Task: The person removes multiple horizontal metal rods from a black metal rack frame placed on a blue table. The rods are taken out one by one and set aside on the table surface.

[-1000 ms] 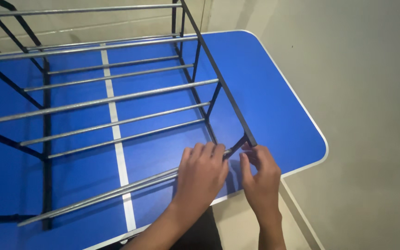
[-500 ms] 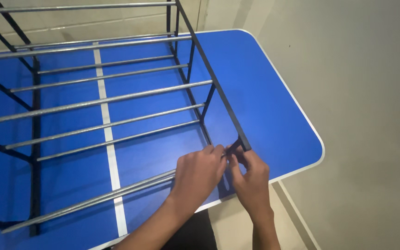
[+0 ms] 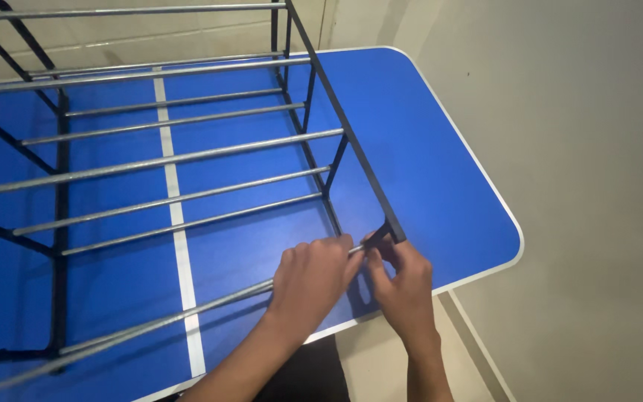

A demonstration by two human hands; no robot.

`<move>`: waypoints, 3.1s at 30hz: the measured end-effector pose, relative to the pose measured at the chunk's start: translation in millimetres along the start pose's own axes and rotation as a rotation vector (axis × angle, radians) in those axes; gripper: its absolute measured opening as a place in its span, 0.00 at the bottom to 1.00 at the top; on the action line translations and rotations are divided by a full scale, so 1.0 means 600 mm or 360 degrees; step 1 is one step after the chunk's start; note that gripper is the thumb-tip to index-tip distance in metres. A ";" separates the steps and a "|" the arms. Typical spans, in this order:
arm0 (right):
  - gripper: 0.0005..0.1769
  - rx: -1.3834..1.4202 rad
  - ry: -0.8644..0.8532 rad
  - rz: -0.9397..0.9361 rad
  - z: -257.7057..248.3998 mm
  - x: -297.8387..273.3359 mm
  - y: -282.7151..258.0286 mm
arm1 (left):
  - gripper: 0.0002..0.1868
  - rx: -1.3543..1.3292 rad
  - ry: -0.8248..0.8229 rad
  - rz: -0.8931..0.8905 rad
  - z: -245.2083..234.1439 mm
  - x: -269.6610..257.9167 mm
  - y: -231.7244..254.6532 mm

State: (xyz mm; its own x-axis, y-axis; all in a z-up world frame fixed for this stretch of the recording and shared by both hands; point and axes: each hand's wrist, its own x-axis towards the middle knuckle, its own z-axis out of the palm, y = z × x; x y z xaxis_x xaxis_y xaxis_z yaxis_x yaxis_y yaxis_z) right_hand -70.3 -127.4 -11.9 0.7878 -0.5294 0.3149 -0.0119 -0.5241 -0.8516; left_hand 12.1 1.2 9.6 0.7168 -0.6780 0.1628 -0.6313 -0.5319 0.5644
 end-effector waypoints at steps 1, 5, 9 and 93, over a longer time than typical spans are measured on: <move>0.08 0.0007 -0.0009 0.0010 0.000 0.000 0.001 | 0.14 0.0003 0.0010 0.0007 -0.001 0.000 -0.001; 0.08 0.0002 -0.0014 -0.0033 -0.002 -0.002 0.003 | 0.13 -0.0049 0.0031 0.0040 -0.001 -0.005 -0.005; 0.08 -0.0239 0.0161 0.0036 0.001 -0.013 0.002 | 0.11 -0.0122 0.0098 0.0097 -0.002 -0.024 -0.012; 0.13 0.0292 -0.1580 -0.1613 0.516 -0.267 -0.365 | 0.07 0.0482 0.1076 -0.1019 -0.307 -0.657 -0.294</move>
State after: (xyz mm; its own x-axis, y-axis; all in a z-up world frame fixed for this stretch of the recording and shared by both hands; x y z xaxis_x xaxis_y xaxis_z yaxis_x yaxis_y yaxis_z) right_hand -2.9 278.8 -5.6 0.5055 0.7325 0.4560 0.8245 -0.2542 -0.5055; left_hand -104.3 455.9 -5.1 0.9094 0.1676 0.3807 -0.0454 -0.8698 0.4913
